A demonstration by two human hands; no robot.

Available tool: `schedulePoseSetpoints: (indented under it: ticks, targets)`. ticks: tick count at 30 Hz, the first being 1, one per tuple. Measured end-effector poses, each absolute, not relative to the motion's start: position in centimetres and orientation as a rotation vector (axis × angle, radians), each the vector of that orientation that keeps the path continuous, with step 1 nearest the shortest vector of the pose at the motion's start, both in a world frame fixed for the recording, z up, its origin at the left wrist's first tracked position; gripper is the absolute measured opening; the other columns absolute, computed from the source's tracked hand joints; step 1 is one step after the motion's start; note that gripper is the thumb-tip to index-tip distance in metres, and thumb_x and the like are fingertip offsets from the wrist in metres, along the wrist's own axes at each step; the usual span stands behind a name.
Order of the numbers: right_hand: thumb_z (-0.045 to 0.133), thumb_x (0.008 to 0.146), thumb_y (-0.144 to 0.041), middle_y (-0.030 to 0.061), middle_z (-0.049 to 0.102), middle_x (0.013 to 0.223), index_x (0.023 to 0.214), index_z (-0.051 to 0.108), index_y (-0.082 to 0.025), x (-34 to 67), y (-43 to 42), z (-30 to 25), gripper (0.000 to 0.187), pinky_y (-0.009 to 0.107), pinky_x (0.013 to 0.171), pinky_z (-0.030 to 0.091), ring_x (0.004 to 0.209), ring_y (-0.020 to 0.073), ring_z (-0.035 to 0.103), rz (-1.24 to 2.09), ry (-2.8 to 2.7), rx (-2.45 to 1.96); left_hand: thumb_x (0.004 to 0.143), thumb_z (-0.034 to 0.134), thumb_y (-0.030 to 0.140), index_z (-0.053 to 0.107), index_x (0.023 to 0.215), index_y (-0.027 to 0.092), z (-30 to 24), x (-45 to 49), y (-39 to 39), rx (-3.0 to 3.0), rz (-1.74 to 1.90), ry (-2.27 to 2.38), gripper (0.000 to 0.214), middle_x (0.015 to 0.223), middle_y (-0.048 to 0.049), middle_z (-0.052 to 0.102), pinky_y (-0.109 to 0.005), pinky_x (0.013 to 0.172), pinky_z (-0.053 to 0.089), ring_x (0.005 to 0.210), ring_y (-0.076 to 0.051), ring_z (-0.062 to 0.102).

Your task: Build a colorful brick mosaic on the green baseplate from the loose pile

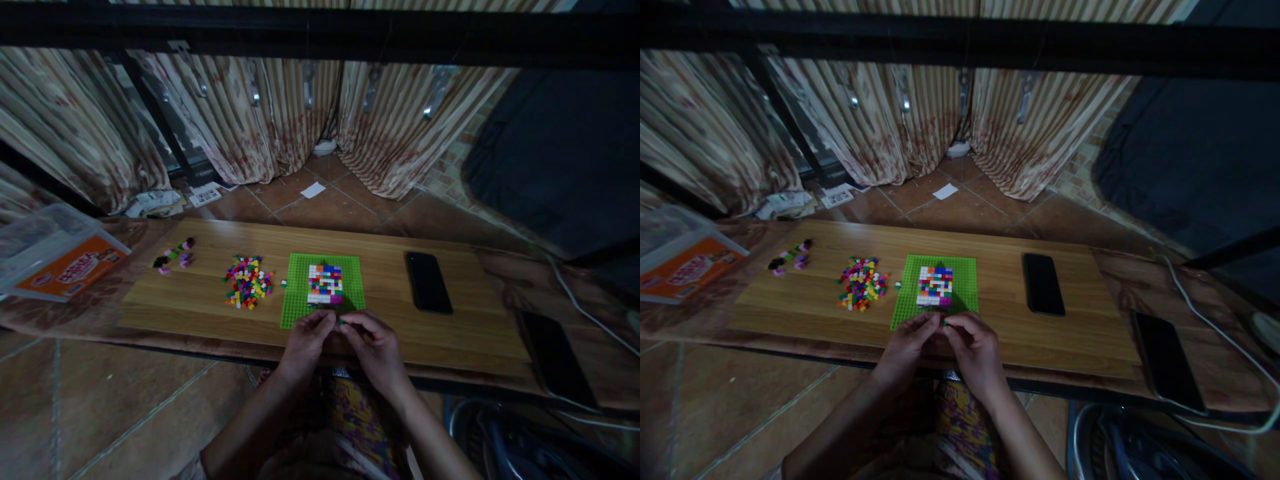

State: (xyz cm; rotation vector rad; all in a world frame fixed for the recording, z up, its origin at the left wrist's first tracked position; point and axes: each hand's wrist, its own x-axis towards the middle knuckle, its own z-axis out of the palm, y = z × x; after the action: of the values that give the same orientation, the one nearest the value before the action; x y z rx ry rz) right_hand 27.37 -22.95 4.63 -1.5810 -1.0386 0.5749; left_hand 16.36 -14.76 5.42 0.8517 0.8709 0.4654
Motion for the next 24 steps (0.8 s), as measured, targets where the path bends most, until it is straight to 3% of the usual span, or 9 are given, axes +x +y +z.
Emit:
schedulePoseSetpoints:
  ticks: [12, 18, 24]
  targets:
    - [0.060, 0.082, -0.019, 0.0007, 0.064, 0.085, 0.093, 0.067, -0.025, 27.3, -22.8, 4.4, 0.014, 0.026, 0.072, 0.048, 0.080, 0.0143, 0.061, 0.506, -1.067, -1.565, 0.064, 0.074, 0.024, 0.070, 0.078, 0.014, 5.7, 16.5, -14.6, 0.949, 0.633, 0.870, 0.018, 0.062, 0.0023, 0.063, -0.020, 0.057, 0.043, 0.055, -0.007, 0.052]
    - [0.058, 0.084, -0.017, 0.0021, 0.064, 0.086, 0.095, 0.068, -0.025, 27.2, -22.9, 5.5, 0.017, 0.026, 0.071, 0.048, 0.080, 0.0143, 0.061, 0.401, -1.219, -1.629, 0.061, 0.074, 0.020, 0.069, 0.078, 0.015, 5.6, 16.7, -14.6, 0.986, 0.668, 0.890, 0.018, 0.069, 0.0011, 0.066, -0.020, 0.058, 0.046, 0.056, -0.007, 0.055]
    - [0.060, 0.082, -0.020, 0.0025, 0.066, 0.086, 0.095, 0.070, -0.025, 27.8, -22.4, 4.2, 0.017, 0.027, 0.071, 0.048, 0.079, 0.0152, 0.062, 0.419, -1.071, -1.624, 0.070, 0.069, 0.025, 0.068, 0.085, 0.015, 5.6, 16.8, -14.7, 1.036, 0.688, 0.887, 0.019, 0.079, -0.0026, 0.069, -0.022, 0.061, 0.050, 0.068, -0.012, 0.061]
